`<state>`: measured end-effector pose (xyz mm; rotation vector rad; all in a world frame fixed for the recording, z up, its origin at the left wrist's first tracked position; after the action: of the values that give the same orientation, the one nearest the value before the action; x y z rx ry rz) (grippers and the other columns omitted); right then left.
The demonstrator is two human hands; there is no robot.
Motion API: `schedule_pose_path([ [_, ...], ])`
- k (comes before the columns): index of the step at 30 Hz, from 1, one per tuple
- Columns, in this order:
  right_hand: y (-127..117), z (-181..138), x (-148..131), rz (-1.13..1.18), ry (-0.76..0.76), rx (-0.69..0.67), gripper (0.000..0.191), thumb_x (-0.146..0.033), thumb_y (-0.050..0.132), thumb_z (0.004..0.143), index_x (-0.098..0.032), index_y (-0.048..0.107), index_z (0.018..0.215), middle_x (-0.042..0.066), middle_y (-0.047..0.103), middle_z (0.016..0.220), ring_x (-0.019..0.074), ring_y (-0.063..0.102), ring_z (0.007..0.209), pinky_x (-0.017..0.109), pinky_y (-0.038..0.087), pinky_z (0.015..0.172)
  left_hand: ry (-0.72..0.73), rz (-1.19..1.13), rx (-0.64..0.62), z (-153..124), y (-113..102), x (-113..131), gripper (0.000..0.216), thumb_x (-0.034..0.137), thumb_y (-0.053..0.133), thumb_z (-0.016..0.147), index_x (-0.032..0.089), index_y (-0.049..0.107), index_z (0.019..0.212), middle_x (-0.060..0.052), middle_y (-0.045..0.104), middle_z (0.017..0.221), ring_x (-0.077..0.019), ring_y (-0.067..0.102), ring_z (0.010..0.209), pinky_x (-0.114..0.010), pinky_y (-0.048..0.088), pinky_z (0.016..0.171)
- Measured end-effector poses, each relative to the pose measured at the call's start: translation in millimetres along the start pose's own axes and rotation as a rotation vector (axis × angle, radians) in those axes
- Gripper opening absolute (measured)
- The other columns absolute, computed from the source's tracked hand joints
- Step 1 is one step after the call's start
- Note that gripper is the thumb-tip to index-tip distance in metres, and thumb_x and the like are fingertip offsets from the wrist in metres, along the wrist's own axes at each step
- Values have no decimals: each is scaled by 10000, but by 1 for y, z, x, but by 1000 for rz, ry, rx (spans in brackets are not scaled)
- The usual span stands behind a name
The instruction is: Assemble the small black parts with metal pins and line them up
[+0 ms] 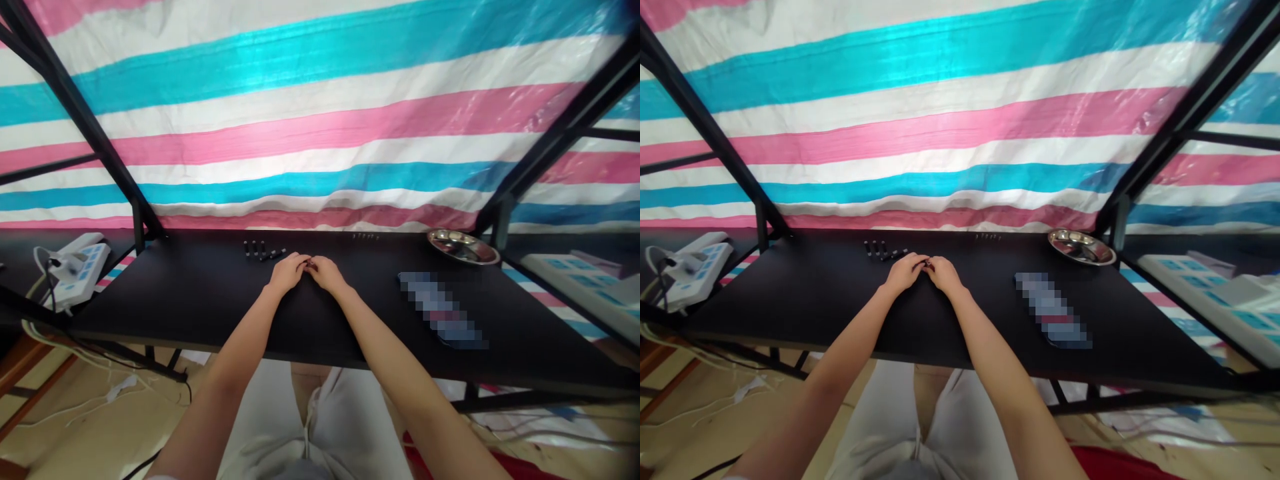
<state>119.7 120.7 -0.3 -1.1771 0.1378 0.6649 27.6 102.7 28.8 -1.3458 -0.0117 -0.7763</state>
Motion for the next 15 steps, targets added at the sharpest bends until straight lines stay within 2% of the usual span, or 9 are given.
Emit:
schedule_pose_path([
  [4, -6, -3, -1, 53, 8, -5, 147, -302, 526, 811, -185, 609, 776, 33, 616, 760, 152, 547, 721, 251, 390, 669, 50, -63, 80, 2, -3, 0, 279, 207, 407, 854, 237, 587, 1064, -17, 605, 1028, -127, 555, 955, -224, 425, 845],
  [9, -16, -5, 11, 86, 135, 36, 194, -326, 463, 853, -190, 600, 842, 41, 635, 794, 157, 571, 719, 249, 390, 644, -61, -204, 243, 4, -12, -17, 234, 207, 429, 847, 189, 561, 1040, -33, 617, 997, -106, 583, 830, -216, 441, 795],
  [15, -14, -5, 12, 61, 129, 17, 187, -302, 451, 858, -199, 607, 879, 52, 644, 860, 165, 583, 777, 249, 394, 660, -110, -376, 265, 7, -8, -24, 218, 231, 430, 853, 185, 547, 1031, -19, 628, 872, -91, 600, 719, -211, 460, 739],
])
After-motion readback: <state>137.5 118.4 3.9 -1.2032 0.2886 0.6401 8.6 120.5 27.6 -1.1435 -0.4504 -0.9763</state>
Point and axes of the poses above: each hand's wrist, its own z-axis towards the middle knuckle, its own y-axis out of the palm, x = y × z, the point moved 9 cm from there along z, towards the middle knuckle
